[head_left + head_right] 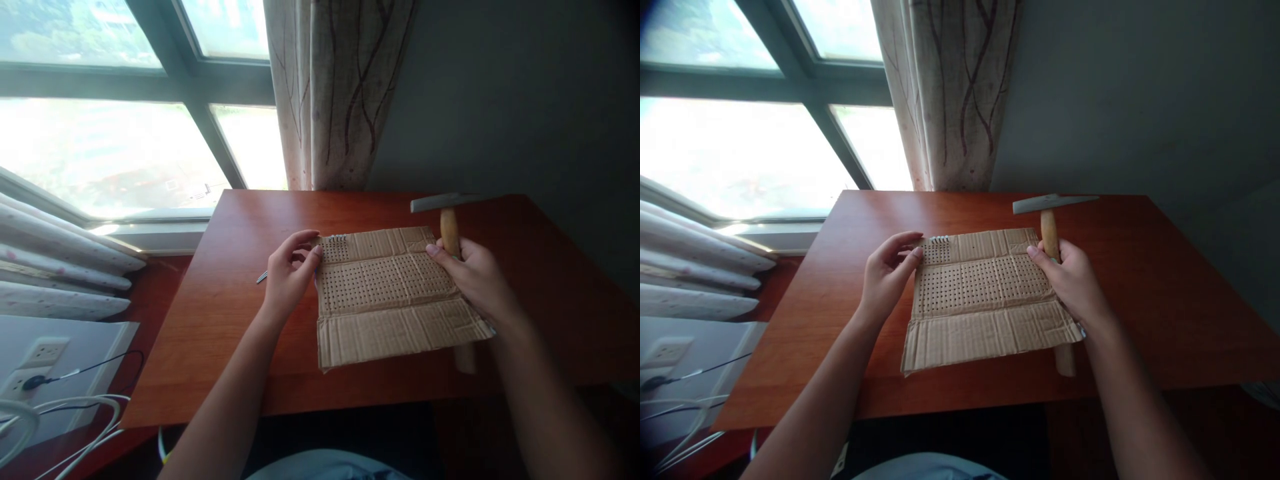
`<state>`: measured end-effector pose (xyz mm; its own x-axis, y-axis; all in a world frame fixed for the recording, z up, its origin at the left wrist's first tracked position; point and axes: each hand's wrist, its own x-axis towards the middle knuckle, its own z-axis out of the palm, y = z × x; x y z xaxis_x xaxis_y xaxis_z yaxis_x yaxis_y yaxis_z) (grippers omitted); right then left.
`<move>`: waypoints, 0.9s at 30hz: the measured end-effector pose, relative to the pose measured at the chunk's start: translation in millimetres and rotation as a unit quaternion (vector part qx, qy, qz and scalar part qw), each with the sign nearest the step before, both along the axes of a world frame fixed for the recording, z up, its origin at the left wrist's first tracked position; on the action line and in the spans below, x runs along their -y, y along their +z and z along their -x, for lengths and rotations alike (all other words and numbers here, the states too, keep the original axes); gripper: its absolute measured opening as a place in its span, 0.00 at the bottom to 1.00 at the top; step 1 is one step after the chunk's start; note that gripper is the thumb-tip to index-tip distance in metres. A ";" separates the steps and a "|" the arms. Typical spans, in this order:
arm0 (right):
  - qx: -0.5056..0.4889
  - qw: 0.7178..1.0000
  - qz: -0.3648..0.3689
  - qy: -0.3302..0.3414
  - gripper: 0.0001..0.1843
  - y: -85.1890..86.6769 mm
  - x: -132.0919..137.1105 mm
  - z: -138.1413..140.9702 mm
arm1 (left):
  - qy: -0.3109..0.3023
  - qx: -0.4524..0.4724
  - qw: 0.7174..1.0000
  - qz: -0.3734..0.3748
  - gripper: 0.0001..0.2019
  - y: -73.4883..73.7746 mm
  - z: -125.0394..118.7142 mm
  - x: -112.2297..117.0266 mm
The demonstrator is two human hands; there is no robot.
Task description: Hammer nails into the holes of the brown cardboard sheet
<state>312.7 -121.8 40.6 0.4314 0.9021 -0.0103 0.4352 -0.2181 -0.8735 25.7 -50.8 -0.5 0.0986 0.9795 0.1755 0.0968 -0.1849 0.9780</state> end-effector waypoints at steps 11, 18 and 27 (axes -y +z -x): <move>-0.054 0.998 0.011 0.000 0.18 0.9 9.5 -5.1 | -0.017 0.009 0.999 -0.028 0.19 -0.1 -0.1 4.8; -0.075 0.997 0.020 -0.005 0.20 -2.0 8.0 -3.4 | -0.027 0.006 1.000 -0.015 0.17 -0.8 -0.7 0.6; -0.062 0.998 0.005 0.009 0.22 -17.7 0.3 -0.3 | -0.030 0.035 0.998 0.046 0.23 -6.5 -2.1 -4.2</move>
<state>313.0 -122.1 22.9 0.4099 0.9093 -0.0710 0.3284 -0.2198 -0.9186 27.8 -46.7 -6.9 0.1476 0.9846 0.0937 0.0185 -0.0974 0.9951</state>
